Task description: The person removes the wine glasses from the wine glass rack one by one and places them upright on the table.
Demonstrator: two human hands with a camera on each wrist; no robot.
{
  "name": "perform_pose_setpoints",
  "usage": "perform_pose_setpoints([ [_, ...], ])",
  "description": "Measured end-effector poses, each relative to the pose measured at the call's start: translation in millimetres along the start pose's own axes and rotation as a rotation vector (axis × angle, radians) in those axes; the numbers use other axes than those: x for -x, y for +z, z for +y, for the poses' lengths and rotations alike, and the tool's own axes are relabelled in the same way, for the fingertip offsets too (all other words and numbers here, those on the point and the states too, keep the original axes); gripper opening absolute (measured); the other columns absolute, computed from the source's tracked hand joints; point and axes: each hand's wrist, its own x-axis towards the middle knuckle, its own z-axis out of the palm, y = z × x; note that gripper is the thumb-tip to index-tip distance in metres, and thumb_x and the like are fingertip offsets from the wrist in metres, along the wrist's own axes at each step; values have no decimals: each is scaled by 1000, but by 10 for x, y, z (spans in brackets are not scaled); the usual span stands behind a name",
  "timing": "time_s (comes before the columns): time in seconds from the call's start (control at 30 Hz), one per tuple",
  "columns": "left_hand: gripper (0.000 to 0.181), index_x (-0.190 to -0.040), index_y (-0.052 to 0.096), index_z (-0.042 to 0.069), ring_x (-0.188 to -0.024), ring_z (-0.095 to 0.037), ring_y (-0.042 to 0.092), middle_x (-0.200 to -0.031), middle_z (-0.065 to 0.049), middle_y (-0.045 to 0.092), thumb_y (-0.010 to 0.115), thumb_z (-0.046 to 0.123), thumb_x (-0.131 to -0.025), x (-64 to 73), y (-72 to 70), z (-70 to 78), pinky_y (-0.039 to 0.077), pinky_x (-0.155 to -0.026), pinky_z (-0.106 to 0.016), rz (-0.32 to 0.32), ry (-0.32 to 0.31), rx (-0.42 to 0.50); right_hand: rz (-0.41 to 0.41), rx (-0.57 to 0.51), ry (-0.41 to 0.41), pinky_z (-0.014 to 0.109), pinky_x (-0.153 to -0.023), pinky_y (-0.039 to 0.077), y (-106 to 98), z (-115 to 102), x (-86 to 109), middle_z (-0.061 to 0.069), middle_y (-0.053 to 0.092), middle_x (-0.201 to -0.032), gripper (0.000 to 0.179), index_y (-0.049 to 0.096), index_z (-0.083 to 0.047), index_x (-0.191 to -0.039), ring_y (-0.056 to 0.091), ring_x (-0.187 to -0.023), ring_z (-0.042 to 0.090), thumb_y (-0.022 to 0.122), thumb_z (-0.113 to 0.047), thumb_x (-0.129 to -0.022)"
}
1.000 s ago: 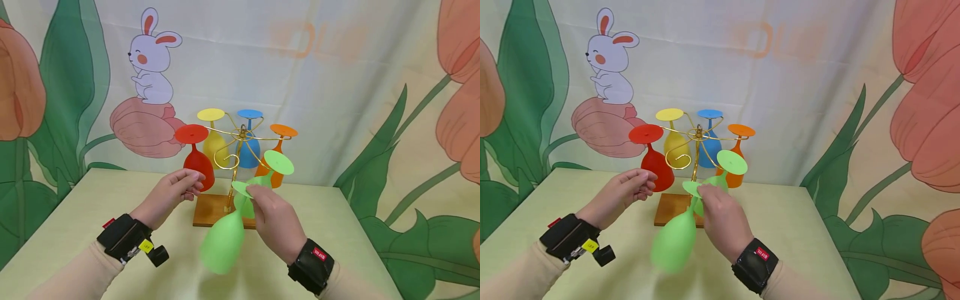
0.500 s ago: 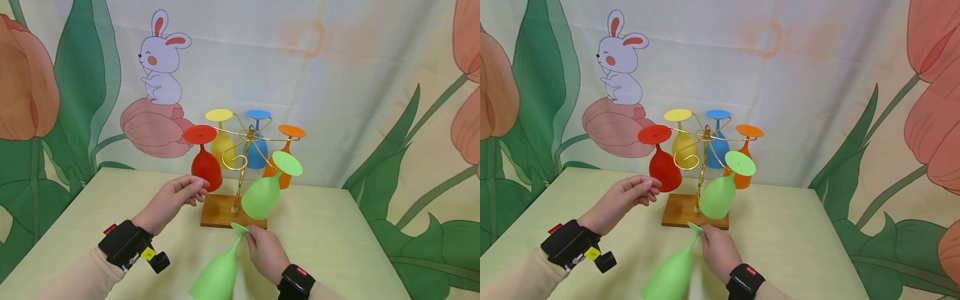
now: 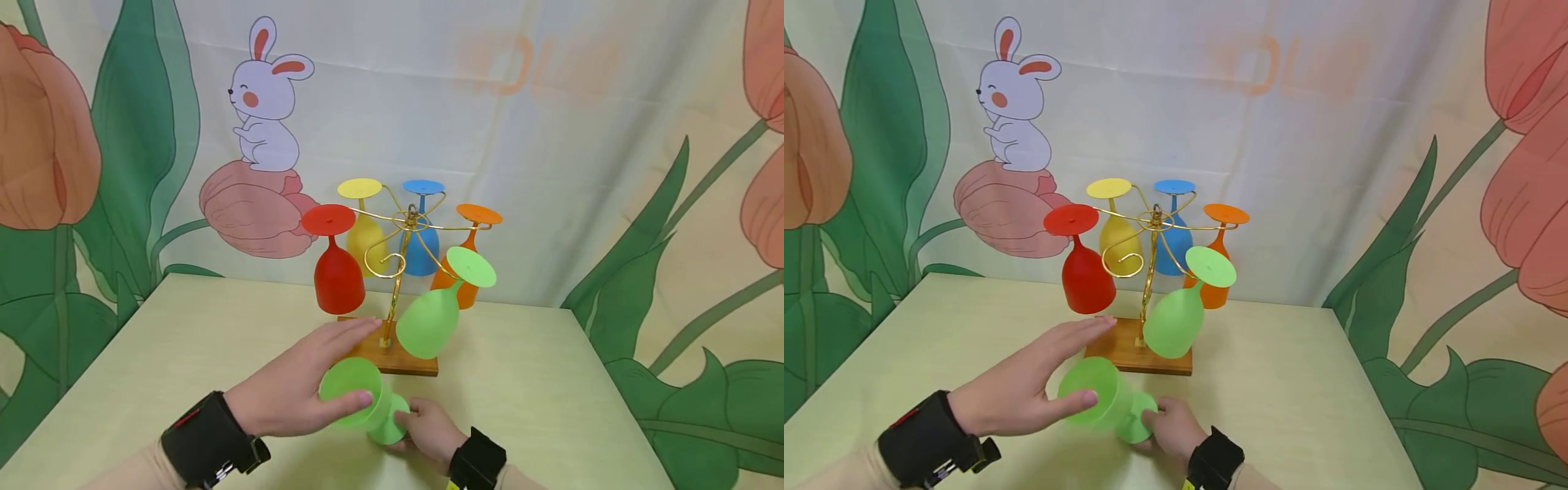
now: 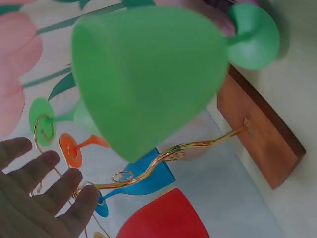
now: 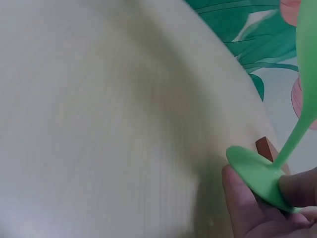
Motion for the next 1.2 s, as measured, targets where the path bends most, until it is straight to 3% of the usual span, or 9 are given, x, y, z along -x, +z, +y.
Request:
perform_pose_setpoints([
  [0.1, 80, -150, 29, 26, -135, -12, 27, -151, 8, 36, 55, 63, -84, 27, 54, 32, 40, -106, -50, -15, 114, -125, -55, -109, 58, 37, -79, 60, 26, 39, -7, 21, 69, -103, 29, 57, 12, -116, 67, -88, 27, 52, -8, -95],
  [0.27, 80, -148, 36, 19, -136, -24, 29, -149, 2, 42, 56, 62, -83, 65, 174, 20, 38, -107, -53, 1, 289, -321, -136, -223, 78, 39, -84, 58, 65, -12, 45, 27, 69, -107, 32, 55, 13, -120, 66, -94, 31, 51, -8, -96],
  [0.4, 75, -145, 41, 15, -135, -25, 32, -145, -1, 48, 57, 56, -85, 89, 255, -21, 36, -109, -52, 22, 360, -387, -202, -273, 81, 40, -88, 56, 87, -74, 90, 28, 68, -110, 34, 52, 14, -123, 64, -98, 31, 48, -8, -98],
  [0.53, 64, -142, 46, 14, -132, -22, 37, -139, 0, 54, 58, 47, -89, 101, 289, -53, 35, -110, -49, 11, 392, -385, -234, -286, 93, 41, -90, 54, 107, -113, 98, 26, 68, -111, 34, 51, 13, -124, 63, -101, 30, 46, -9, -99],
  [0.8, 43, -129, 57, 15, -111, -11, 51, -116, 5, 66, 66, 20, -86, 103, 330, -59, 45, -99, -40, -7, 367, -392, -240, -272, 117, 45, -92, 53, 140, -110, 73, 31, 63, -118, 35, 51, 11, -127, 60, -106, 33, 46, -10, -99],
  [0.97, 28, -115, 62, 15, -98, -8, 55, -103, 8, 68, 64, 13, -88, 113, 319, -39, 45, -92, -35, -42, 278, -338, -232, -282, 113, 45, -91, 54, 150, -93, 67, 31, 62, -118, 37, 49, 12, -129, 60, -106, 34, 46, -11, -100],
  [1.1, 22, -110, 63, 15, -88, -7, 54, -97, 10, 68, 65, 12, -88, 115, 302, -35, 44, -88, -32, -59, 231, -313, -189, -253, 106, 44, -88, 55, 146, -79, 59, 29, 64, -116, 37, 50, 11, -128, 62, -102, 32, 47, -12, -99],
  [1.2, 20, -105, 64, 14, -82, -7, 54, -93, 10, 68, 67, 10, -86, 119, 287, -54, 43, -83, -30, -41, 228, -306, -115, -163, 79, 41, -82, 59, 136, -92, 58, 25, 67, -112, 36, 53, 9, -125, 66, -94, 30, 48, -15, -99],
])
